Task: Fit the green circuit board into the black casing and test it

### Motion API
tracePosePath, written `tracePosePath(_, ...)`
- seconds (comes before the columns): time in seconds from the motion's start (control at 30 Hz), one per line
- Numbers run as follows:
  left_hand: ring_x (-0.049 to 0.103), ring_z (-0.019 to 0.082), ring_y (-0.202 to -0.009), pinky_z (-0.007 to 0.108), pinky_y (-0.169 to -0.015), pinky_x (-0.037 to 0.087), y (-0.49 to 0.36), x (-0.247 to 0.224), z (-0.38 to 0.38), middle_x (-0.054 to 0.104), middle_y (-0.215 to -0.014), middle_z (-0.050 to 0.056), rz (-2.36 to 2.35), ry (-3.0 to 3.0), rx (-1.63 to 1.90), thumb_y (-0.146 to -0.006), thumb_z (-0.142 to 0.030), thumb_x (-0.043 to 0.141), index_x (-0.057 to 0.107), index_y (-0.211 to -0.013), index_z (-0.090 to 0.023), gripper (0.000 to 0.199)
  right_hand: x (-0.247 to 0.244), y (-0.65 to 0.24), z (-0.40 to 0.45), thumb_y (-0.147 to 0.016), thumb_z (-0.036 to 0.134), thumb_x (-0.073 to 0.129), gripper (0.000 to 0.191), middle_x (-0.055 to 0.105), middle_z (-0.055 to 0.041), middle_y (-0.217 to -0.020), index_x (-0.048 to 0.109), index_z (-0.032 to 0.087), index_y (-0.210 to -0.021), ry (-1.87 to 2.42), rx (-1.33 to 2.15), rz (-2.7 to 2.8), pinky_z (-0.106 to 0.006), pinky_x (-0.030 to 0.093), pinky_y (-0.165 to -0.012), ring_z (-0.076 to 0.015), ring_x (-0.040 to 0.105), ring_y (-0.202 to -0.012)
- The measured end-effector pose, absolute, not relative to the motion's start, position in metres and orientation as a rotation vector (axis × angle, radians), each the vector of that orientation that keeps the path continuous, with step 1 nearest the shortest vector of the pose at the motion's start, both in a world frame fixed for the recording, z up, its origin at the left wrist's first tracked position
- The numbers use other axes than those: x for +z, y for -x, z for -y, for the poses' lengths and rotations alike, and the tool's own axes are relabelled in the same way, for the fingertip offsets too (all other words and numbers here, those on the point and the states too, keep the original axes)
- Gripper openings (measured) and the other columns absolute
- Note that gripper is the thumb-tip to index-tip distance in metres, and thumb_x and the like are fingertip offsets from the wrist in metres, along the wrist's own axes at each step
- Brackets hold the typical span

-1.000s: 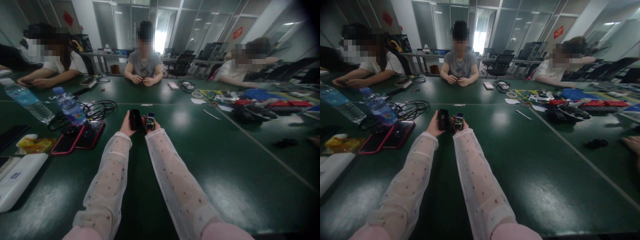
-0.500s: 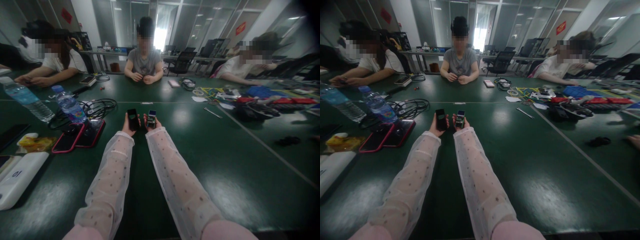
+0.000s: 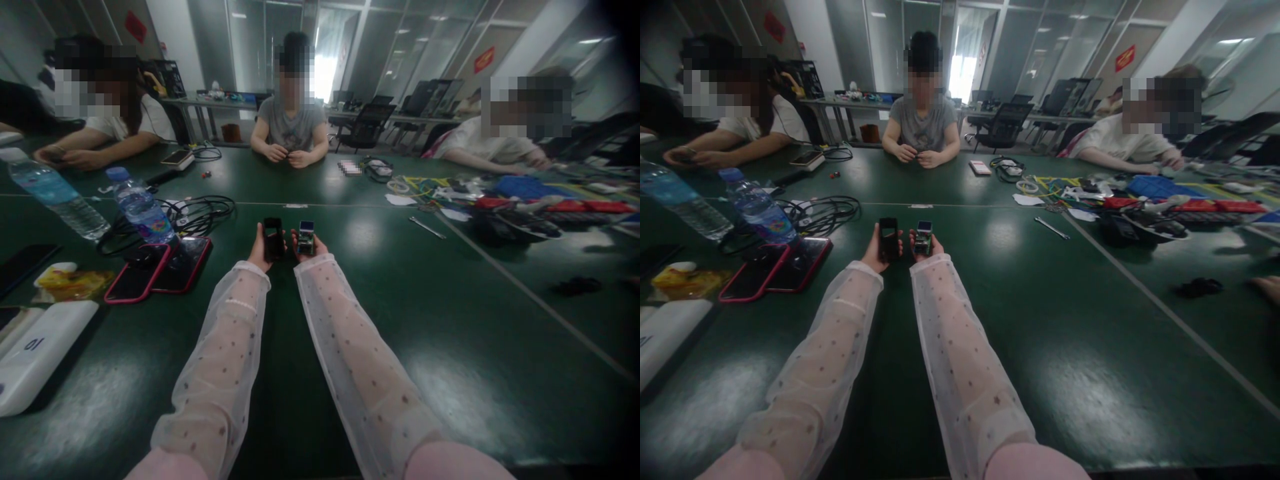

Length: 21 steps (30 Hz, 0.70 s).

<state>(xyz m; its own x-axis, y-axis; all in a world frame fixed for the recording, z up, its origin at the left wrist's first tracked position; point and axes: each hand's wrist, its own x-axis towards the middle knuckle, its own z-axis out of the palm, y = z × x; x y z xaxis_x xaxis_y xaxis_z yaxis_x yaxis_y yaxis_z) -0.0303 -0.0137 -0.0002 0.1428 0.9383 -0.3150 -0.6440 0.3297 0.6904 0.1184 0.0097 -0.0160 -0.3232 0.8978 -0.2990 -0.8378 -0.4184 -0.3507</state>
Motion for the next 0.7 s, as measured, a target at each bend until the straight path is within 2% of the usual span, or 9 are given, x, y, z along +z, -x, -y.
tracePosePath(0.47, 0.059, 0.016, -0.051, 0.026, -0.050, 0.047, 0.0304, -0.0010, 0.0132, 0.063, -0.062, 0.008, -0.788, -0.472, 1.146, -0.086, -0.069, 0.025, 0.063, -0.108, -0.011, 0.073, -0.0114, -0.1233, -0.0066, -0.097, 0.038, 0.032, 0.042, 0.071, -0.0073, -0.085, 0.050, 0.010, -0.122, 0.550, 1.991, 0.172, -0.018, 0.055, -0.045, -0.0109, 0.060, -0.056)
tracePosePath(0.7, 0.062, 0.016, -0.056, 0.026, -0.053, 0.049, 0.0305, -0.0058, 0.0084, 0.064, -0.065, 0.007, -0.820, -0.411, 1.172, -0.086, -0.069, 0.026, 0.062, -0.099, -0.012, 0.069, -0.0113, -0.1209, -0.0085, -0.098, 0.037, 0.027, 0.040, 0.070, -0.0077, -0.084, 0.053, 0.011, -0.115, 0.630, 1.943, 0.229, -0.019, 0.055, -0.045, -0.0117, 0.062, -0.058)
